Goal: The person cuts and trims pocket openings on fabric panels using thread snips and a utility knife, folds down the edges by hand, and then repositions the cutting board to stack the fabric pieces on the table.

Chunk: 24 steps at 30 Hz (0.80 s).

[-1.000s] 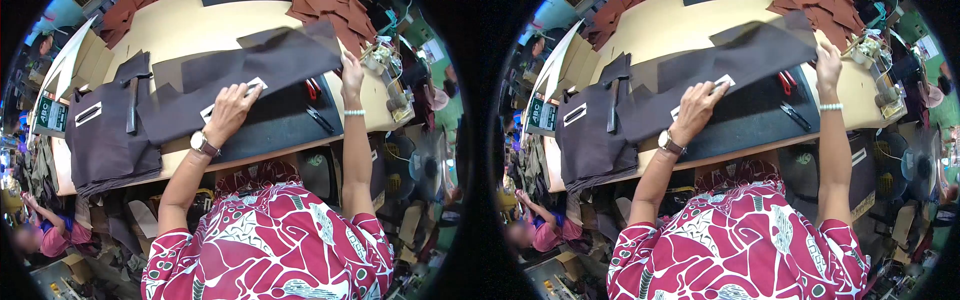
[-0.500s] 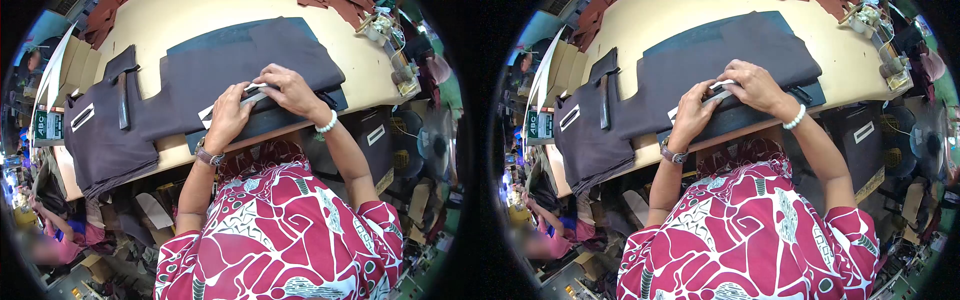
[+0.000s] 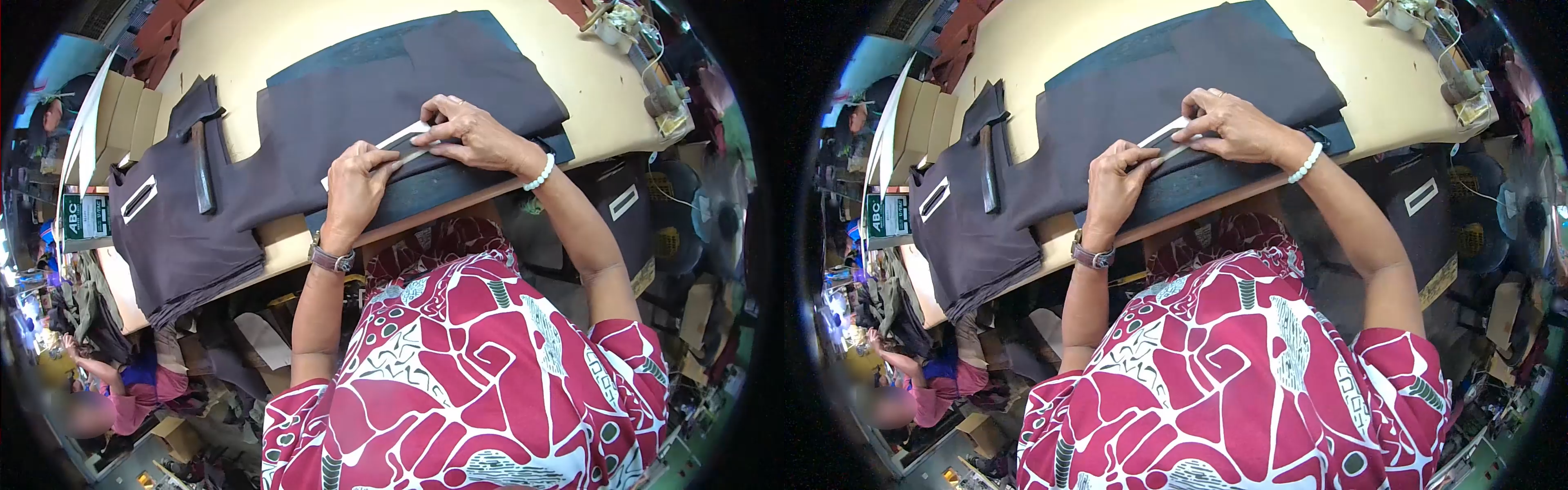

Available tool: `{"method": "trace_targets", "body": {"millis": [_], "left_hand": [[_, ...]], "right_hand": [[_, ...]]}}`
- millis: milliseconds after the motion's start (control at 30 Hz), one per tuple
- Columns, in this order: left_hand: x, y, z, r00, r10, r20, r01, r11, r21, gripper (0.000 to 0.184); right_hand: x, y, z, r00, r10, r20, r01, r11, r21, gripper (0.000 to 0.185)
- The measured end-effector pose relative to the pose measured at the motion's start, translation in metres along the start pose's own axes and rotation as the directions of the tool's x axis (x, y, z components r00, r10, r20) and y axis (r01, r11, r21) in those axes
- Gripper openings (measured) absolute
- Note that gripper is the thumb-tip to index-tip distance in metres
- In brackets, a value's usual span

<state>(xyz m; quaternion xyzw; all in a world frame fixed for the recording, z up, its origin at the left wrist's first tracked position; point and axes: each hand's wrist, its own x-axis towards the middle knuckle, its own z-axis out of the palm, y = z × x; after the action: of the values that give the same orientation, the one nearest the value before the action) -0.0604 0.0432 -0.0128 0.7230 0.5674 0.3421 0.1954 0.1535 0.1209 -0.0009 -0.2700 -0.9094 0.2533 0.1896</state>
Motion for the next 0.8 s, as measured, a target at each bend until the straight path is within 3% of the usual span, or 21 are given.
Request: {"method": "trace_targets", "body": {"millis": [133,267,333,400,600,800], "left_hand": [[-0.002,0.001,0.001,0.999,0.027,-0.02,-0.027,1.0,0.015,0.014],[0.0,0.004,0.001,0.999,0.037,-0.017,-0.036,0.998,0.044,0.014],[0.002,0.005,0.0,0.999,0.032,-0.005,-0.032,0.998,0.053,0.014],[-0.001,0.004,-0.005,1.0,0.015,0.026,-0.016,0.999,0.046,0.014],[-0.037,-0.01,-0.046,0.992,-0.097,0.077,0.092,0.994,0.061,0.011],[-0.047,-0.012,-0.047,0.995,-0.096,0.026,0.095,0.994,0.052,0.009]], "right_hand": [[-0.001,0.006,-0.012,0.996,0.041,0.084,-0.052,0.99,0.132,0.017],[0.01,0.014,0.009,0.978,0.004,-0.211,-0.045,0.98,-0.192,0.026],[0.019,0.006,0.028,0.967,-0.038,-0.25,-0.043,0.949,-0.311,0.04],[0.026,-0.001,0.046,0.962,-0.102,-0.253,-0.008,0.916,-0.402,0.045],[0.008,0.012,0.02,0.977,0.044,-0.208,-0.116,0.93,-0.348,0.051],[0.031,-0.019,0.053,0.981,-0.087,-0.174,0.006,0.908,-0.42,0.05]]}}
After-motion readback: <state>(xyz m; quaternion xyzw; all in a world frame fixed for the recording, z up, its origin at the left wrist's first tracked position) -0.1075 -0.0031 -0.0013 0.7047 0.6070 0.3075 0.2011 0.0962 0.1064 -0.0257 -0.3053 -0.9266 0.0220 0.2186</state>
